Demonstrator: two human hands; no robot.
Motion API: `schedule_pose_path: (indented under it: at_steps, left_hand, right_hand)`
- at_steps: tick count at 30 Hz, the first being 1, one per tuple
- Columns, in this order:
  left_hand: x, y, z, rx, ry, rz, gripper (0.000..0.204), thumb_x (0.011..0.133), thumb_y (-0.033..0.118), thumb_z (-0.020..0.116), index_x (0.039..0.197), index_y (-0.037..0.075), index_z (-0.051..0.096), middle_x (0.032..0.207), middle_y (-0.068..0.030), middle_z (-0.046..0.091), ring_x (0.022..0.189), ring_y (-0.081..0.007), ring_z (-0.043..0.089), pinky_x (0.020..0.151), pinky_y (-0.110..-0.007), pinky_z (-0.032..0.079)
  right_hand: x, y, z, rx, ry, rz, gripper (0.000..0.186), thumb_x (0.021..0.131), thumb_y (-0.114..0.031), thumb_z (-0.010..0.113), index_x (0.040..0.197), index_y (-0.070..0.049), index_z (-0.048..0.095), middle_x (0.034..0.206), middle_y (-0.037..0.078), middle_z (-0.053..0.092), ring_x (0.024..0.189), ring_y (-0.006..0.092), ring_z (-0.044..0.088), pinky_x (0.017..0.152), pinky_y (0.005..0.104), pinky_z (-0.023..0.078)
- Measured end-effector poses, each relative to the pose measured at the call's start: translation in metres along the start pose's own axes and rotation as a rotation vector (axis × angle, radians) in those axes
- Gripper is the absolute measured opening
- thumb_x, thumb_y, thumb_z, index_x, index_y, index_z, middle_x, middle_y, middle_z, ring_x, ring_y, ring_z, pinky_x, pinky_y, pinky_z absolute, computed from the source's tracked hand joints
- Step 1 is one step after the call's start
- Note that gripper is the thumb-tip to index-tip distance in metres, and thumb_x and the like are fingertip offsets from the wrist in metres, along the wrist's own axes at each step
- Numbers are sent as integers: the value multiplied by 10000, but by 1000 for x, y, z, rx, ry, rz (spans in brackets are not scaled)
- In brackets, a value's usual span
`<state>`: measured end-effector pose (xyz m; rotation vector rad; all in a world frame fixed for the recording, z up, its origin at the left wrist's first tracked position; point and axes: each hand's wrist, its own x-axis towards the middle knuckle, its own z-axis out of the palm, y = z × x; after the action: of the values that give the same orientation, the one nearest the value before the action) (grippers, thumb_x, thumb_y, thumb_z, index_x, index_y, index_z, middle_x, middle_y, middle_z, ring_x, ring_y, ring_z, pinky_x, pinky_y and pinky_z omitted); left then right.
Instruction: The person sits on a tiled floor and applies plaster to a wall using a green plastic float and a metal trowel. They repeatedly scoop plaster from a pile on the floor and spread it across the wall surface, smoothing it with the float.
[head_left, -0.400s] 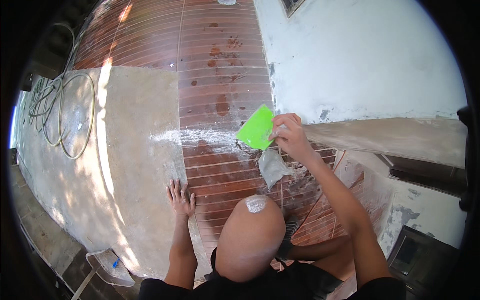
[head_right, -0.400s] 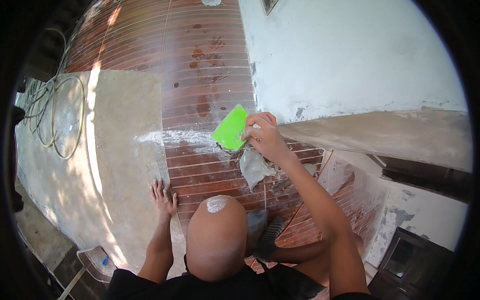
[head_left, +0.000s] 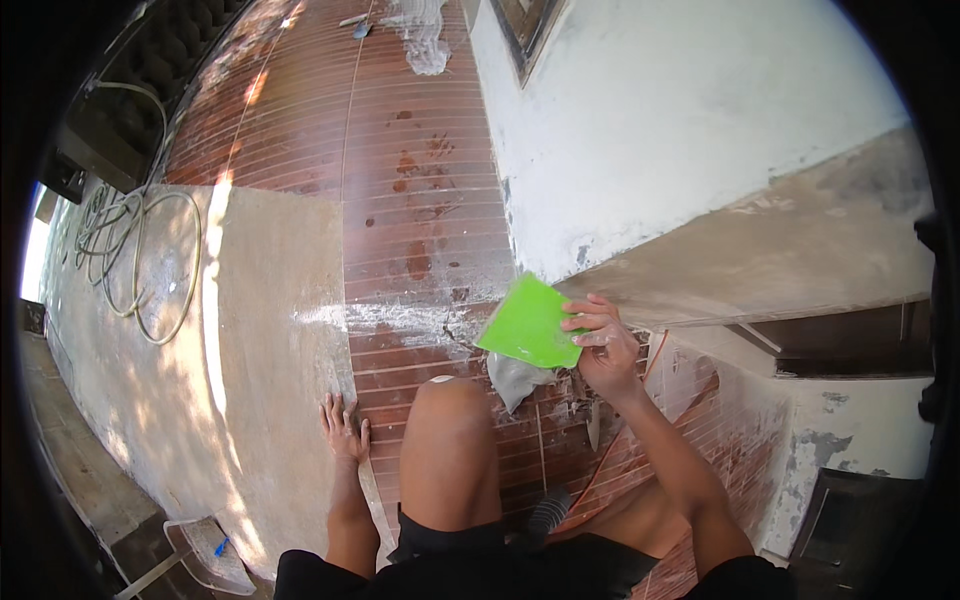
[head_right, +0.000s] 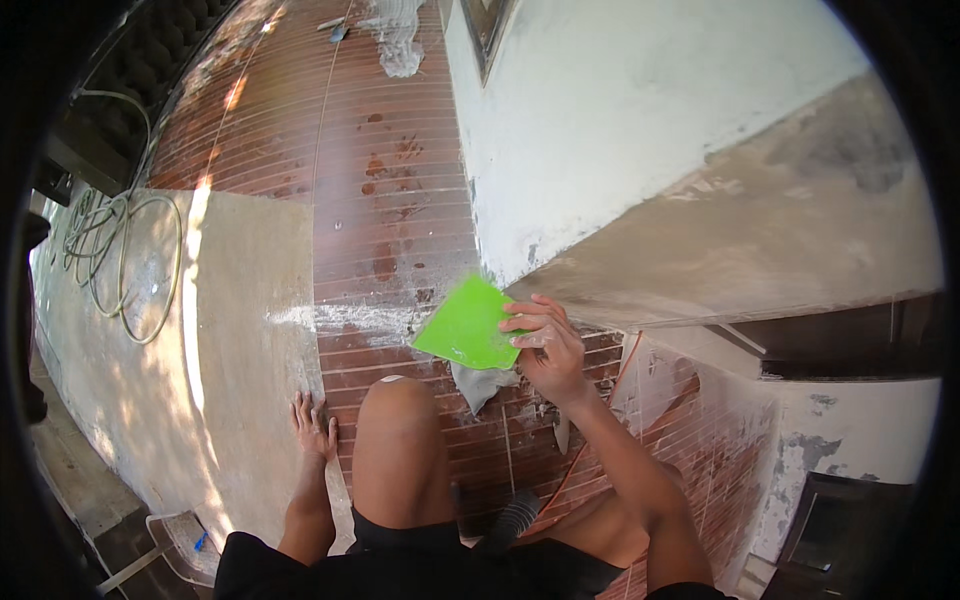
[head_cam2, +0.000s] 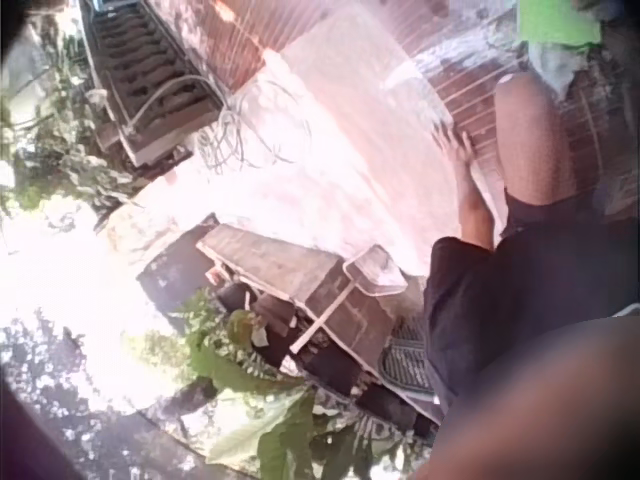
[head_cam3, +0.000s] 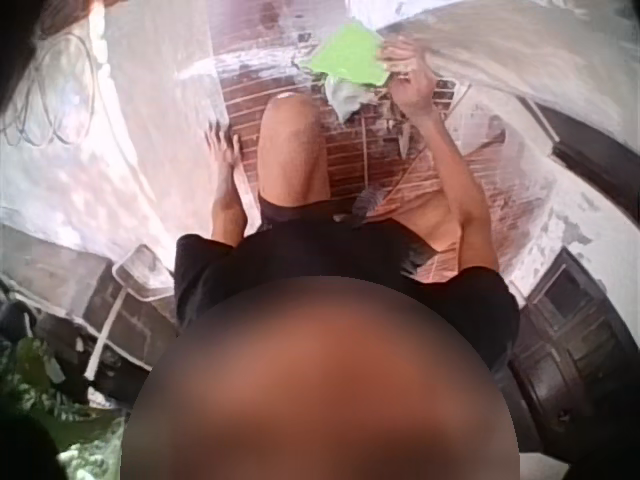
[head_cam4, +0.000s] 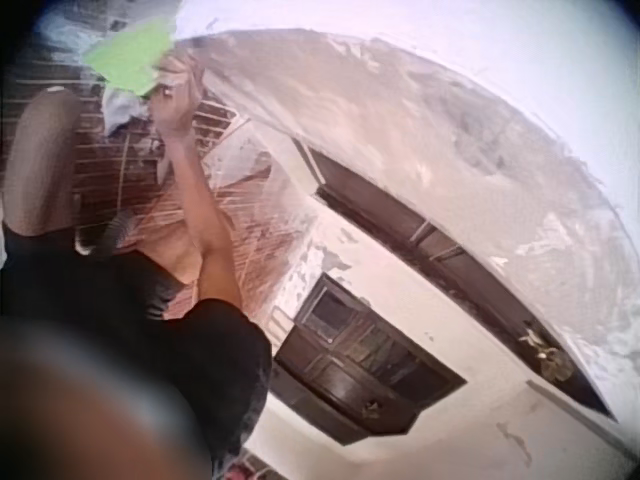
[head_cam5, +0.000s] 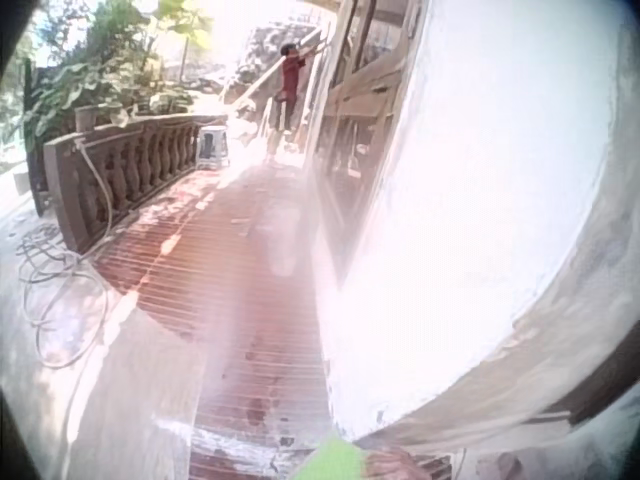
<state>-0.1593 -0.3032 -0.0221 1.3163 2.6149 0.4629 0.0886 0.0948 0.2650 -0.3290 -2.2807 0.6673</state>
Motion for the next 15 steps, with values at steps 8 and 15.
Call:
schedule_pose_path:
  at_steps: [8,15]
  left_hand:
    - [40,8,-22,-104,-37,-197,389,904,235,590,1246,52,547,1314,-198,485,1302,-409,399,1094,-526,301]
    - [173,150,-158,-847,552,-115,267,974,115,533,1219,10,541,1213,-170,559,1181,-306,514,1020,-407,395]
  right_hand:
    - [-27,-71,-109,906,528,674,291,1002,-97,553,1256,-33,426,1149,83,626,1045,141,625,882,341,549]
    - [32,-149,-240,538,700,290,332,1024,-161,527,1320,-24,466,1195,53,597,1034,144,618,873,317,531]
